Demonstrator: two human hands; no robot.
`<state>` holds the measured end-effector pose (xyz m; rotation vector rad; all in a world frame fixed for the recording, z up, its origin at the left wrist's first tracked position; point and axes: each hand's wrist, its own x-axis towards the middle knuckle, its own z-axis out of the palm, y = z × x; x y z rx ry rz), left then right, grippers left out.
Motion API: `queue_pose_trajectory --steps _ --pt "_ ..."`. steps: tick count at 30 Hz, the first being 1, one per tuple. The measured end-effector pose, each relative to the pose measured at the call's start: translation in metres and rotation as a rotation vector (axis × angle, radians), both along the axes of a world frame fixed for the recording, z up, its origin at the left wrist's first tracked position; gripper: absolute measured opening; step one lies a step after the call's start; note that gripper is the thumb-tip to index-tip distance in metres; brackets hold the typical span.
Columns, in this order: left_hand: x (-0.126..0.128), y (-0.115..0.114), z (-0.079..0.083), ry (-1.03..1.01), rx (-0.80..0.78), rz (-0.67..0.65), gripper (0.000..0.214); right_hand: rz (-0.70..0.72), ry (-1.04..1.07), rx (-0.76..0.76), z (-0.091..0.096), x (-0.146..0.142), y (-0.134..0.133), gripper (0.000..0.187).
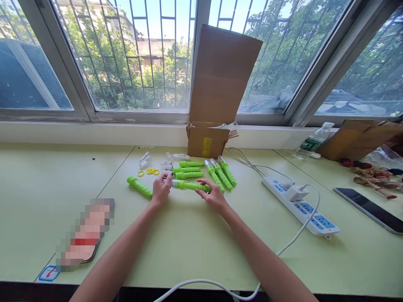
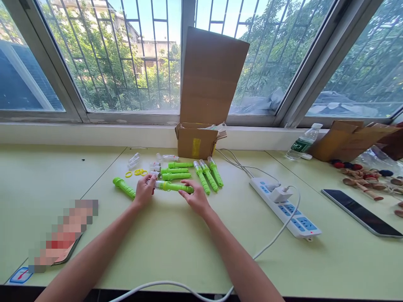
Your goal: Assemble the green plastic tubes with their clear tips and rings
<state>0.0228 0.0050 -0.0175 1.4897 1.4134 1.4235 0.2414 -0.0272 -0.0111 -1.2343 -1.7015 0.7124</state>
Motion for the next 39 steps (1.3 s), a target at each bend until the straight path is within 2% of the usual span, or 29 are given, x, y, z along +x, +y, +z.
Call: queue_pose_trajectory --steps 39 --pt "0.0058 0.0047 -0.0019 -0.01 -0.017 -0.005 0.032 -0.018 -0.021 0.011 0.0023 0.0046 0.0005 0.035"
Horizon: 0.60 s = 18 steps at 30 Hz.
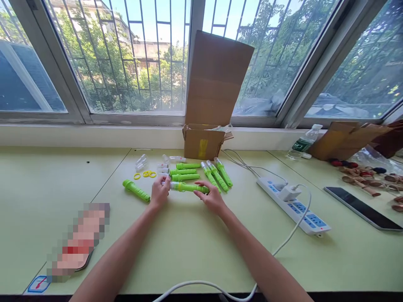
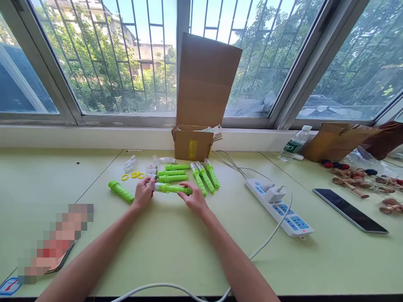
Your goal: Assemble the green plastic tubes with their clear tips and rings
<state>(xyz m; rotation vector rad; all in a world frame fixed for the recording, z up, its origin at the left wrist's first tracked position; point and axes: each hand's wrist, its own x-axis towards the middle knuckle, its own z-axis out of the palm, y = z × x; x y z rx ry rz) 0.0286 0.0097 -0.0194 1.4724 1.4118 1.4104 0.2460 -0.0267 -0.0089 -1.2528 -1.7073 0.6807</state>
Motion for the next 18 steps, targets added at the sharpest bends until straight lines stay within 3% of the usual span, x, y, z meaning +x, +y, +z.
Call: queue_pose_trajectory --steps 18 --pt "-0.0008 0.0018 -0.0038 0.008 0.013 -0.018 0.035 0.006 -0.026 -0.002 -0.0011 0.001 0.0002 0.037"
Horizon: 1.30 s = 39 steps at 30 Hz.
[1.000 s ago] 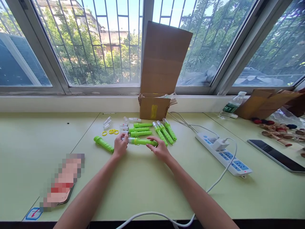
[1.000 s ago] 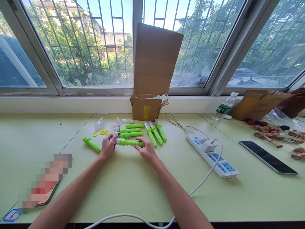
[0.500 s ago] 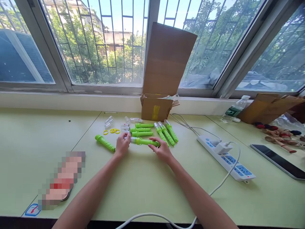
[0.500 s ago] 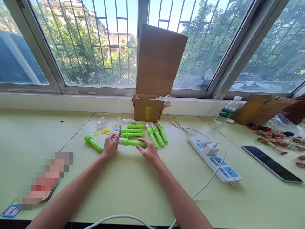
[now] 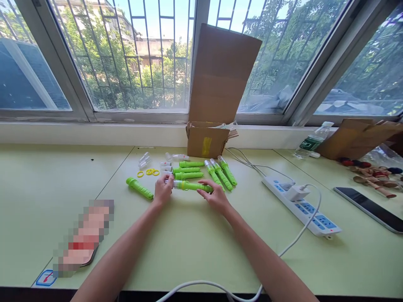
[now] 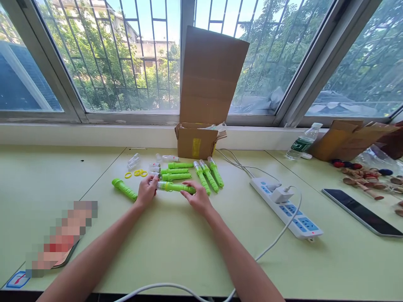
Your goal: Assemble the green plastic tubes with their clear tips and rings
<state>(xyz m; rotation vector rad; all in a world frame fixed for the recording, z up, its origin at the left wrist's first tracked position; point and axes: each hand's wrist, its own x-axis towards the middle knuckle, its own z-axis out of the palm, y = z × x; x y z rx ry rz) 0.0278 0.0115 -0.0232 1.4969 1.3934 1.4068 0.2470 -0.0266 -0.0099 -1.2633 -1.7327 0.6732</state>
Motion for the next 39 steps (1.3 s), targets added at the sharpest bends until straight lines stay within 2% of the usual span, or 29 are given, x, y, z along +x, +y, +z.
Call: queue_pose_trajectory --steps 39 --pt "-0.0022 -0.0003 0.0003 0.016 -0.02 -0.006 0.034 -0.005 -0.065 -0.013 0.0003 -0.0009 0.0002 0.037"
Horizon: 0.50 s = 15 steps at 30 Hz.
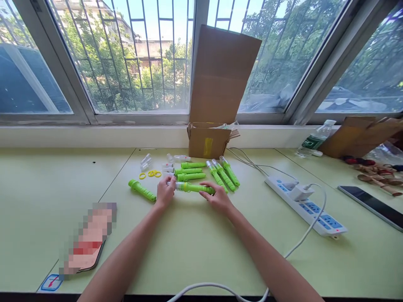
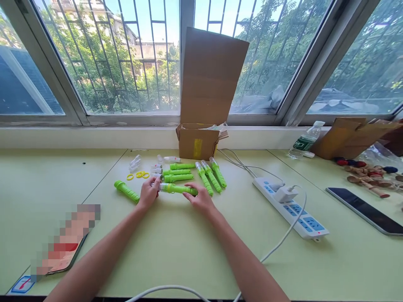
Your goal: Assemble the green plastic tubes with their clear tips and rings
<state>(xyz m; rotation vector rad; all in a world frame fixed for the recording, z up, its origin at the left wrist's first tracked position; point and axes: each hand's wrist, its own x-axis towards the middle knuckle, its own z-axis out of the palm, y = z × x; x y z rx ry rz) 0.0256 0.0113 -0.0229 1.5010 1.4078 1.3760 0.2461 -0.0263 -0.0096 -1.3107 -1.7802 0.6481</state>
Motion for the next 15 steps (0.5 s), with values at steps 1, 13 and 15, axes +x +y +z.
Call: queue_pose_trajectory --steps 1,13,15 --pt "0.0 0.0001 -0.0002 -0.002 -0.001 0.0 0.034 0.0 0.0 -0.002 0.0001 -0.0001 0.0 0.037" --pt "-0.0003 -0.0001 -0.0008 0.005 0.006 0.018 0.034 0.008 0.004 -0.018 0.0016 -0.0001 -0.0007 0.038" --pt "-0.0001 -0.0005 -0.0003 0.004 0.005 0.012 0.034 0.004 -0.001 -0.008 0.0016 0.0003 -0.0007 0.038"
